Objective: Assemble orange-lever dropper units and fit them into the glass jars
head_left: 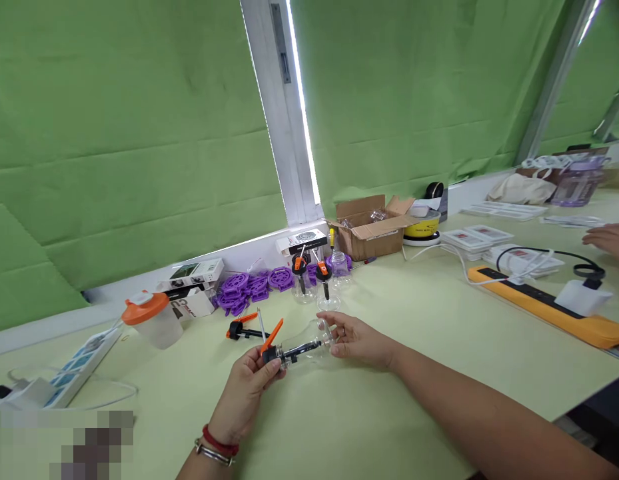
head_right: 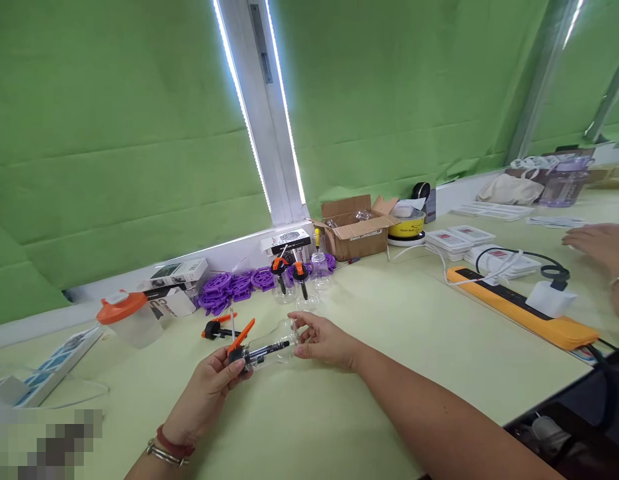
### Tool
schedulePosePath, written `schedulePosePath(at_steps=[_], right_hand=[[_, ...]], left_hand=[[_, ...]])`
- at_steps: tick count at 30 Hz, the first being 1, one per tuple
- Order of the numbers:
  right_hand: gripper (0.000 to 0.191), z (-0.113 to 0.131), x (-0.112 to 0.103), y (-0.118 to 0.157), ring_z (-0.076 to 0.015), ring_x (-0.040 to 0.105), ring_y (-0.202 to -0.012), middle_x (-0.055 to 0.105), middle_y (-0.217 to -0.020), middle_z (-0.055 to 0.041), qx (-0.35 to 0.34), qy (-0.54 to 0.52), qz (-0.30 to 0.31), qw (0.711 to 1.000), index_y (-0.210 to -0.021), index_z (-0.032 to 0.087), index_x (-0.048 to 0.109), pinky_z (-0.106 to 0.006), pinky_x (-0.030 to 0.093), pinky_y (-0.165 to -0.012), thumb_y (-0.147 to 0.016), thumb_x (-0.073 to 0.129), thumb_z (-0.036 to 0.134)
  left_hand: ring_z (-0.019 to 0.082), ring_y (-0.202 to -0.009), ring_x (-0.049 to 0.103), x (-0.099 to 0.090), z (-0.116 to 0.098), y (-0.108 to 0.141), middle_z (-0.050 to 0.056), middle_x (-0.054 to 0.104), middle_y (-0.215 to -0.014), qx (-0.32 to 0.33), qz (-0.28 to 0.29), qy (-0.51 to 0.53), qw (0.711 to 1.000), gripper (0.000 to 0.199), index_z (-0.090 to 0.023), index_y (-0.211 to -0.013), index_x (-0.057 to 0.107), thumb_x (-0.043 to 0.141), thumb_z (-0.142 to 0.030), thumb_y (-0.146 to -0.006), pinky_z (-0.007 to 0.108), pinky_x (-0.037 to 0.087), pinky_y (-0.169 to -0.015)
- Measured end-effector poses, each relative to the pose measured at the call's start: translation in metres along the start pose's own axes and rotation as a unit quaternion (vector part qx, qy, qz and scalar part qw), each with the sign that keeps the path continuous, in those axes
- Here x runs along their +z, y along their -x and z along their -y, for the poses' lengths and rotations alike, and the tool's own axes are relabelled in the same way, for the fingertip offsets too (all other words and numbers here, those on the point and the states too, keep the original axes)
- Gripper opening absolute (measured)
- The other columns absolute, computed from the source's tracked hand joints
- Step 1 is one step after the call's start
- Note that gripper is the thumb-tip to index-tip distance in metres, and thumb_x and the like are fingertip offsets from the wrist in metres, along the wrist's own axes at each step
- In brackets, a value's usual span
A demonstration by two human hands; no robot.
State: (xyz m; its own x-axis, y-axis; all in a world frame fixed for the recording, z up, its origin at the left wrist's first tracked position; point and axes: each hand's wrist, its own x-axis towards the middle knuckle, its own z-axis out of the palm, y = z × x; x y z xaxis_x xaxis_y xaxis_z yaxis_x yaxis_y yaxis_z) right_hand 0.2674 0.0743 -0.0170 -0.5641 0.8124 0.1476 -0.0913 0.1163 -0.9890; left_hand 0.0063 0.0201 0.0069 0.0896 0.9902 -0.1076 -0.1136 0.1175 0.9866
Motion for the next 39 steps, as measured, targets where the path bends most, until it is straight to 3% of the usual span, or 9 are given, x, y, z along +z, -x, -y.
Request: schedulePosePath(at_steps=[5,10,14,17,21,27,31,35,39], right_hand=[[0.048,-0.0007,-0.0002,-0.0022,-0.0069,0.048,-0.054,0.06,-0.083,-0.0035,0.042,0.031,-0.012,0.999,-0.103,0.016,0.058,-0.02,0.035,-0.048,-0.079,0.058,0.058],[0.061,-0.005,0.0002,-0.0045,-0.0062,0.032,-0.034,0.048,-0.042,0.0034,0.098,0.068,-0.019,0.993,-0.082,0.014,0.057,-0.02,0.023,-0.037,-0.08,0.038,0.072],[0.07,-0.0064,0.0016,-0.0043,-0.0063,0.032,-0.036,0.049,-0.046,0.002,0.118,0.09,-0.028,0.989,-0.088,0.011,0.061,-0.021,0.026,-0.039,-0.082,0.028,0.073],[0.064,-0.0031,0.0016,-0.0016,-0.0089,0.048,-0.057,0.059,-0.084,-0.0062,0.075,0.062,-0.018,0.995,-0.113,0.014,0.057,-0.023,0.039,-0.05,-0.081,0.043,0.068],[0.088,-0.0018,-0.0003,0.0012,-0.0166,0.047,-0.1,0.038,-0.129,-0.0095,0.008,0.015,0.006,1.0,-0.14,0.03,0.032,-0.029,0.044,-0.078,-0.066,0.077,0.045],[0.074,-0.0061,-0.0032,-0.0004,-0.0127,0.048,-0.088,0.042,-0.117,-0.0056,0.016,-0.008,0.003,1.0,-0.131,0.029,0.042,-0.029,0.042,-0.077,-0.067,0.077,0.04],[0.066,-0.0032,-0.0025,-0.0012,-0.0079,0.047,-0.069,0.047,-0.103,-0.0028,0.036,-0.025,0.016,0.999,-0.124,0.025,0.045,-0.023,0.039,-0.062,-0.069,0.073,0.048],[0.052,-0.0023,-0.0002,-0.0026,-0.0055,0.039,-0.05,0.051,-0.072,0.0016,0.06,0.024,0.003,0.998,-0.095,0.015,0.053,-0.021,0.03,-0.049,-0.078,0.052,0.065],[0.063,-0.0039,0.0019,-0.004,-0.0065,0.038,-0.043,0.05,-0.057,0.0025,0.081,0.082,-0.033,0.993,-0.081,0.014,0.053,-0.022,0.026,-0.046,-0.08,0.034,0.074]], left_hand=[[0.015,-0.08,0.058,0.0029,-0.0004,0.0025,0.004,0.063,-0.088,0.018,0.014,-0.017,1.0,0.031,-0.017,-0.092,0.065,0.077,-0.03,-0.067,0.031,0.05,-0.081],[0.014,-0.077,0.057,0.0072,-0.0008,0.0044,0.003,0.063,-0.084,0.013,0.014,-0.021,1.0,0.029,-0.016,-0.089,0.065,0.078,-0.029,-0.065,0.03,0.051,-0.079],[0.014,-0.076,0.058,0.0064,0.001,0.0031,0.003,0.063,-0.085,-0.008,-0.002,0.008,1.0,0.028,-0.015,-0.086,0.065,0.077,-0.03,-0.066,0.031,0.051,-0.079],[0.014,-0.079,0.059,0.0033,0.0011,0.0012,0.004,0.064,-0.087,-0.012,-0.02,0.03,0.999,0.029,-0.015,-0.087,0.065,0.077,-0.03,-0.066,0.031,0.052,-0.08],[0.015,-0.081,0.06,0.0013,-0.0005,0.0001,0.004,0.065,-0.086,-0.01,-0.034,0.034,0.999,0.031,-0.015,-0.088,0.065,0.078,-0.03,-0.064,0.032,0.052,-0.082],[0.014,-0.08,0.058,0.0015,0.0018,0.0005,0.003,0.063,-0.087,0.004,-0.007,-0.001,1.0,0.03,-0.016,-0.09,0.064,0.077,-0.029,-0.067,0.032,0.051,-0.084],[0.015,-0.082,0.058,-0.0008,0.0035,0.0006,0.003,0.063,-0.088,0.012,0.001,-0.026,1.0,0.03,-0.017,-0.093,0.063,0.075,-0.03,-0.069,0.033,0.049,-0.085],[0.015,-0.082,0.058,0.002,0.0019,0.0031,0.004,0.063,-0.09,0.018,0.006,-0.04,0.999,0.032,-0.017,-0.094,0.064,0.077,-0.029,-0.067,0.032,0.05,-0.083],[0.014,-0.079,0.058,0.0073,-0.0002,0.0055,0.002,0.063,-0.085,0.018,0.004,-0.042,0.999,0.03,-0.016,-0.09,0.065,0.077,-0.029,-0.066,0.03,0.05,-0.081]])
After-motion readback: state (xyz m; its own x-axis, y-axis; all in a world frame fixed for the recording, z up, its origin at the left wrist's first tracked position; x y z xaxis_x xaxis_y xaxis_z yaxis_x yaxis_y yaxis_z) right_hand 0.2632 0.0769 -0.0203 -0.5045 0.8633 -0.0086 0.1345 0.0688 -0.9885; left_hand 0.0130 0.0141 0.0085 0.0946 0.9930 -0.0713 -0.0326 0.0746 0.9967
